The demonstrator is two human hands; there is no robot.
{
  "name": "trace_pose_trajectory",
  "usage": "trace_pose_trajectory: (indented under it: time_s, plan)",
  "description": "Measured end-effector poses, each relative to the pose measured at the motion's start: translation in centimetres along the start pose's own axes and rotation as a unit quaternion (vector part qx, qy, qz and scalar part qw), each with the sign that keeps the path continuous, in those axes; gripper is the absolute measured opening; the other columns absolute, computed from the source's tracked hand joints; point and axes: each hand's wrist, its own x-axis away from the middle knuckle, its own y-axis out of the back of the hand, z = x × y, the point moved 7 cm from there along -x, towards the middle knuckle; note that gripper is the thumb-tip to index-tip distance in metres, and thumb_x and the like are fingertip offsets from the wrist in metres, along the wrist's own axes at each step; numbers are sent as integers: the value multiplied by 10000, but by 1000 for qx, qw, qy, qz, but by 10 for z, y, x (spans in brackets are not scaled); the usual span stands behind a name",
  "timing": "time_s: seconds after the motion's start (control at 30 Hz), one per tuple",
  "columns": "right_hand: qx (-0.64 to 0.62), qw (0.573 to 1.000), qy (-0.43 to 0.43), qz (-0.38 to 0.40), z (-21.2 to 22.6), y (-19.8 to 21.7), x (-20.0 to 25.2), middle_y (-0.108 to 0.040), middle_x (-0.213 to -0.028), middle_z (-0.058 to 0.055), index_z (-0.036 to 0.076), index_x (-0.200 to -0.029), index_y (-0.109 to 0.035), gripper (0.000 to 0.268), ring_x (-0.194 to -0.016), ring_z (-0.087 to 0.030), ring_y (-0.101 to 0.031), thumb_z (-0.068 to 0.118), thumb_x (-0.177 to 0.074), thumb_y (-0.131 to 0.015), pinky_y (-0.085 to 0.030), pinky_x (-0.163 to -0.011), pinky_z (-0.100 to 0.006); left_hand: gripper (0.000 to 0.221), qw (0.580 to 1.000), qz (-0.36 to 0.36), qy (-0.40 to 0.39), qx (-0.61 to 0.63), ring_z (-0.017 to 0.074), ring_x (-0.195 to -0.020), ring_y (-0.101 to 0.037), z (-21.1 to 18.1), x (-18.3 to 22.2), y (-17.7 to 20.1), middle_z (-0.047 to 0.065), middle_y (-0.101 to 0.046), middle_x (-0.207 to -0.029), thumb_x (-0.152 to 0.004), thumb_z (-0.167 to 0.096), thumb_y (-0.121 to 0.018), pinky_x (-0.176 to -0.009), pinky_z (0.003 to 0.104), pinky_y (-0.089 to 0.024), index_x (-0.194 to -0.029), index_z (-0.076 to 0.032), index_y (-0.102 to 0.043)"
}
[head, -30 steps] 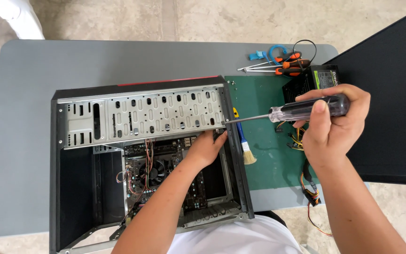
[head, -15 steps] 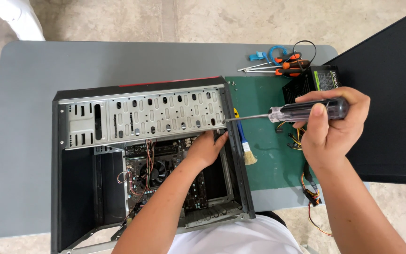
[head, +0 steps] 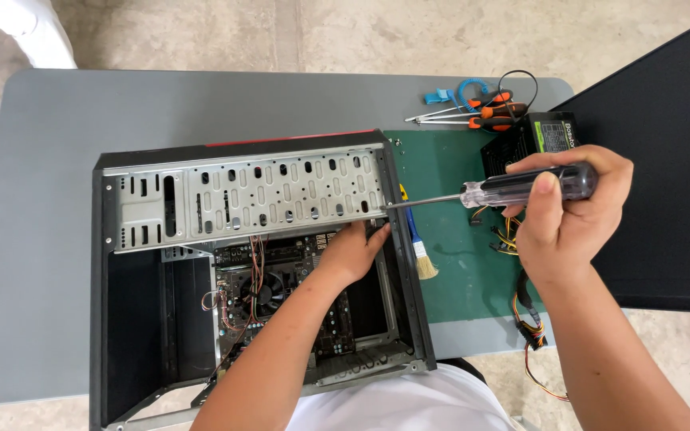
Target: Removing internal components like the power supply and cooling fan from a desktop computer case using a screwdriver.
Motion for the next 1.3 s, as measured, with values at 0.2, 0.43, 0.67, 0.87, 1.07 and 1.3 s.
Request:
trace_pose_trajectory:
  time_s: [0.2,0.43,0.67,0.87,1.07,1.3]
  plan:
    - [-7,1000,-13,-1,-2,2,1,-538,-828,-241,-39,-995,-289,321,-451,-235,-514,256,-1013,-415,-384,-426,-247,705,1000,-7,-15,-2,374,-1050,-536,-1,0,0,196,-468,-1281,-876,-556,-268,-788,454,-474,-1380,-63,-261]
    - [-22,1000,-10,-1,-3,1,3,-548,-817,-245,-36,-1002,-297,303,-435,-211,-498,241,-1007,-419,-362,-427,-233,713,999,-18,-28,6,397,-1146,-479,-1,-2,0,188,-374,-1391,-872,-547,-290,-859,469,-453,-1407,-80,-225]
    - [8,1000,-22,-5,-3,3,1,-556,-824,-229,-41,-998,-303,290,-456,-220,-523,226,-1021,-415,-371,-430,-235,702,1000,-14,-19,-3,382,-1123,-495,0,-2,0,181,-397,-1368,-870,-556,-268,-811,477,-468,-1402,-100,-233]
    - [136,982,-66,111,8,8,-15,-648,-917,-73,34,-1029,-472,138,-606,-135,-554,94,-956,-573,-371,-530,-236,745,1000,-2,-22,11,373,-1034,-544,1,0,-1,225,-451,-1292,-882,-558,-282,-786,428,-472,-1363,11,-273]
    - [246,909,-185,279,19,-9,-43,-624,-730,-1,145,-931,-576,163,-561,-150,-556,158,-790,-656,-425,-582,-285,640,999,-9,-37,-16,252,-635,-477,8,-9,-8,127,-490,-792,-891,-593,-254,-534,370,-366,-1022,1,-454]
    - [226,872,-108,420,34,-58,-67,-669,-804,37,144,-805,-570,186,-639,-182,-590,277,-798,-700,-406,-623,-330,682,999,-9,-30,-21,272,-665,-502,12,-12,-9,136,-505,-843,-873,-616,-235,-542,393,-374,-1063,3,-450]
